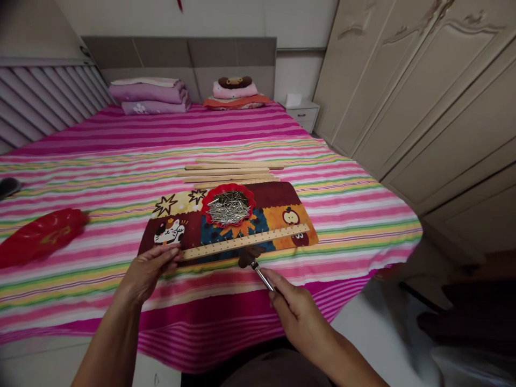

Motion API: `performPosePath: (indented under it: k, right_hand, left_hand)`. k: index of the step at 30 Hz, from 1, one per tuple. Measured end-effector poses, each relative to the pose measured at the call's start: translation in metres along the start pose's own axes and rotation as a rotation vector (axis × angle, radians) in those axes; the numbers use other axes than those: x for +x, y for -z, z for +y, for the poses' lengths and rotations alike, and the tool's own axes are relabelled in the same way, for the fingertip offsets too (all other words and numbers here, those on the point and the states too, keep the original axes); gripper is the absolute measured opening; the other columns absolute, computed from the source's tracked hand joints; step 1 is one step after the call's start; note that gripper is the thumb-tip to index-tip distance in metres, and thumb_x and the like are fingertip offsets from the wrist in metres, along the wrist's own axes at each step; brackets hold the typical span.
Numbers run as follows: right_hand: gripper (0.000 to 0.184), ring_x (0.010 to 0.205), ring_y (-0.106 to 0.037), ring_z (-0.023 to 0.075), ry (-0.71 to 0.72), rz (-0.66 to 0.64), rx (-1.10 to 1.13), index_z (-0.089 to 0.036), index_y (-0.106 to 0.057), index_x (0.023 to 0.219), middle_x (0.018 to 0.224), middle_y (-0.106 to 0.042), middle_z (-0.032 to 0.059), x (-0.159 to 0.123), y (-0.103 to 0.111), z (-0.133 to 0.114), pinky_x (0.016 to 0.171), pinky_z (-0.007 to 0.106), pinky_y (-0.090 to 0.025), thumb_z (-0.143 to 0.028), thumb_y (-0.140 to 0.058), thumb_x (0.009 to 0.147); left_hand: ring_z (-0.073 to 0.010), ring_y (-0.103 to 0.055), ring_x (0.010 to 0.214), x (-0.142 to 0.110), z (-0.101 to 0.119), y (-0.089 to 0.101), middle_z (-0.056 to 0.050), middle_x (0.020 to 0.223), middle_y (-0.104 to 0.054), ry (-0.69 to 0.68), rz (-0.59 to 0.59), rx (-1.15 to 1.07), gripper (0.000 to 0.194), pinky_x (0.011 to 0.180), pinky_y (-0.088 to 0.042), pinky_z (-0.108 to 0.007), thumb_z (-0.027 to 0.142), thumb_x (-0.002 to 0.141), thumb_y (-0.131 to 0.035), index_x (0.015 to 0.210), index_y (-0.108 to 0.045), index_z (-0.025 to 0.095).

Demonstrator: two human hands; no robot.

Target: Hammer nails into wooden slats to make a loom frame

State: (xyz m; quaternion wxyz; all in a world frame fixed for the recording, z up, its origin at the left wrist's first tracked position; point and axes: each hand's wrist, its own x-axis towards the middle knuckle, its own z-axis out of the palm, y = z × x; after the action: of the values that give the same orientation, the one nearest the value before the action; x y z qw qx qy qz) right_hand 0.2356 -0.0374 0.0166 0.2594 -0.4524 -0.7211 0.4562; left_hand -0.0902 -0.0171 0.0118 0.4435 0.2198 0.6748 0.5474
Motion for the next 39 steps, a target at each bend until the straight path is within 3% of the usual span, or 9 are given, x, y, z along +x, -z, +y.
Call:
performPosePath:
  k: [3, 9, 18, 27, 31, 35, 39]
  right_hand:
    - [0.048, 0.049, -0.033, 0.0121, -0.004, -0.007, 0.001, -0.013, -0.050, 0.135, 0.059, -0.036, -0.0054, -0.001, -0.001, 0.002, 0.046, 0.025, -0.031, -0.026, -0.036, 0.090]
    - [0.050, 0.049, -0.032, 0.0123, -0.033, -0.025, 0.016, -0.013, -0.048, 0.136, 0.059, -0.036, -0.0055, -0.001, 0.000, 0.003, 0.047, 0.025, -0.031, -0.027, -0.035, 0.090]
    - [0.048, 0.050, -0.039, 0.0123, -0.022, -0.027, 0.001, -0.015, -0.049, 0.136, 0.062, -0.048, -0.0035, 0.000, -0.001, 0.008, 0.049, 0.024, -0.039, -0.026, -0.037, 0.091]
    - [0.047, 0.052, -0.048, 0.0127, 0.049, -0.035, -0.041, -0.012, -0.050, 0.136, 0.065, -0.058, -0.0008, 0.006, -0.002, -0.005, 0.053, 0.024, -0.046, -0.023, -0.038, 0.091]
    - [0.046, 0.061, -0.055, 0.0119, 0.127, -0.072, -0.016, -0.016, -0.046, 0.138, 0.080, -0.065, 0.0015, 0.018, -0.008, -0.017, 0.061, 0.024, -0.049, -0.019, -0.037, 0.093]
    - [0.044, 0.061, -0.056, 0.0117, 0.239, -0.088, -0.024, -0.021, -0.048, 0.135, 0.081, -0.066, 0.0005, 0.043, -0.018, -0.037, 0.062, 0.023, -0.049, -0.015, -0.037, 0.093]
    - [0.044, 0.063, -0.061, 0.0142, 0.312, -0.122, -0.097, -0.016, -0.052, 0.132, 0.082, -0.069, 0.0040, 0.073, -0.034, -0.058, 0.065, 0.026, -0.051, -0.012, -0.038, 0.091]
  left_hand:
    - [-0.0100, -0.058, 0.057, 0.006, -0.010, -0.005, -0.005, 0.075, -0.070, -0.110, 0.046, 0.047, 0.036, 0.051, -0.048, -0.021, 0.036, 0.041, -0.081, 0.067, -0.070, 0.013]
    - [-0.0129, -0.059, 0.058, 0.012, -0.024, -0.017, -0.001, 0.064, -0.066, -0.128, 0.127, 0.083, 0.037, 0.052, -0.049, -0.023, 0.036, 0.045, -0.075, 0.075, -0.067, 0.016]
    - [-0.0119, -0.057, 0.056, 0.012, -0.030, -0.020, 0.001, 0.067, -0.066, -0.171, 0.179, 0.239, 0.031, 0.052, -0.047, -0.023, 0.041, 0.054, -0.070, 0.076, -0.066, 0.019]
    - [-0.0139, -0.057, 0.059, 0.005, -0.028, -0.023, 0.002, 0.067, -0.067, -0.215, 0.224, 0.364, 0.026, 0.060, -0.046, -0.027, 0.042, 0.058, -0.066, 0.074, -0.067, 0.021]
    - [-0.0171, -0.061, 0.071, 0.002, -0.029, -0.024, 0.001, 0.071, -0.069, -0.274, 0.228, 0.477, 0.020, 0.071, -0.046, -0.029, 0.040, 0.061, -0.064, 0.071, -0.067, 0.023]
    - [-0.0182, -0.061, 0.074, 0.001, -0.036, -0.025, 0.000, 0.075, -0.069, -0.357, 0.254, 0.525, 0.019, 0.073, -0.046, -0.030, 0.040, 0.064, -0.062, 0.070, -0.068, 0.023]
    - [-0.0180, -0.060, 0.073, 0.001, -0.041, -0.025, -0.001, 0.075, -0.068, -0.424, 0.263, 0.565, 0.018, 0.071, -0.045, -0.029, 0.039, 0.066, -0.060, 0.070, -0.067, 0.023]
